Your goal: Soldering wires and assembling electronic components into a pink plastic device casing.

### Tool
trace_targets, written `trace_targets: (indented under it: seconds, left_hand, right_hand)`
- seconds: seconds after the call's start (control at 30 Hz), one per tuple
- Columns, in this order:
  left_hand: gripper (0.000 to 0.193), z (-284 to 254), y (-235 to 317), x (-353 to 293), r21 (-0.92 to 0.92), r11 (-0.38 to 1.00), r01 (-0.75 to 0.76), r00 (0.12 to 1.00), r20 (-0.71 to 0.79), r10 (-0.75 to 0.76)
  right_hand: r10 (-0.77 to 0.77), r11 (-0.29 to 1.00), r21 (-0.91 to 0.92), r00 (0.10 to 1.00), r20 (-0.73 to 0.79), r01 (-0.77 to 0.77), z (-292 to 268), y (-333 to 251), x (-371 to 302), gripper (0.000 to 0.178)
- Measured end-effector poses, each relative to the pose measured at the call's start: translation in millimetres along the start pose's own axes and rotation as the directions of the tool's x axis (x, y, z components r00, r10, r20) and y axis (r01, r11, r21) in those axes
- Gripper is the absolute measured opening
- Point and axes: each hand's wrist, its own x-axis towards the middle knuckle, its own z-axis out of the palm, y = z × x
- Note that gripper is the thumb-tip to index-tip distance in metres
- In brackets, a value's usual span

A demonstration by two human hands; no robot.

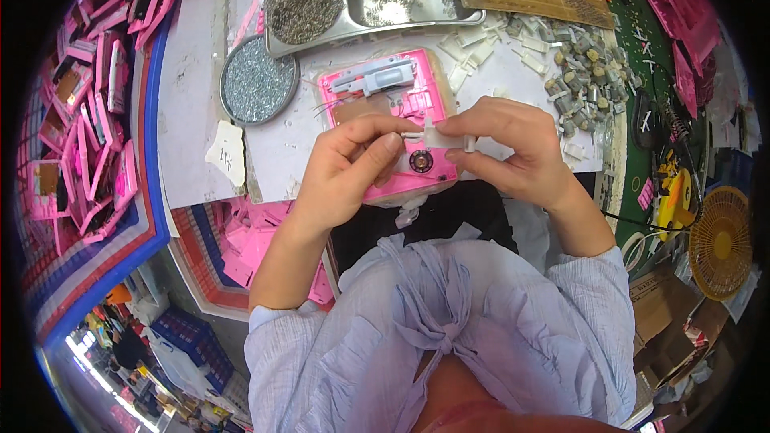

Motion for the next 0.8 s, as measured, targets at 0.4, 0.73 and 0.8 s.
trace_targets:
  seconds: [0.4, 0.73, 0.8]
  left_hand:
    - [0.022, 3.3, 10.9, 9.5, 0.755, 0.597, -0.272, 0.962, 0.220, 0.161]
    - [0.013, -2.9, -0.3, 40.0, 0.962, 0.107, -0.253, 0.953, 0.228, 0.200]
    - [0.014, -1.0, 1.0, 39.3, 0.917, 0.190, -0.350, 0.920, 0.298, 0.255]
  right_hand:
    - [0.458, 0.333, 0.833, 0.848, 0.267, -0.442, 12.0, -8.8, -72.0, 0.033]
    - [0.482, 0.450, 0.847, 0.875, 0.035, -0.282, -7.2, 7.5, -94.4, 0.035]
    - [0.497, 0.438, 0.855, 0.867, 0.027, -0.278, -6.6, 10.4, -92.7, 0.036]
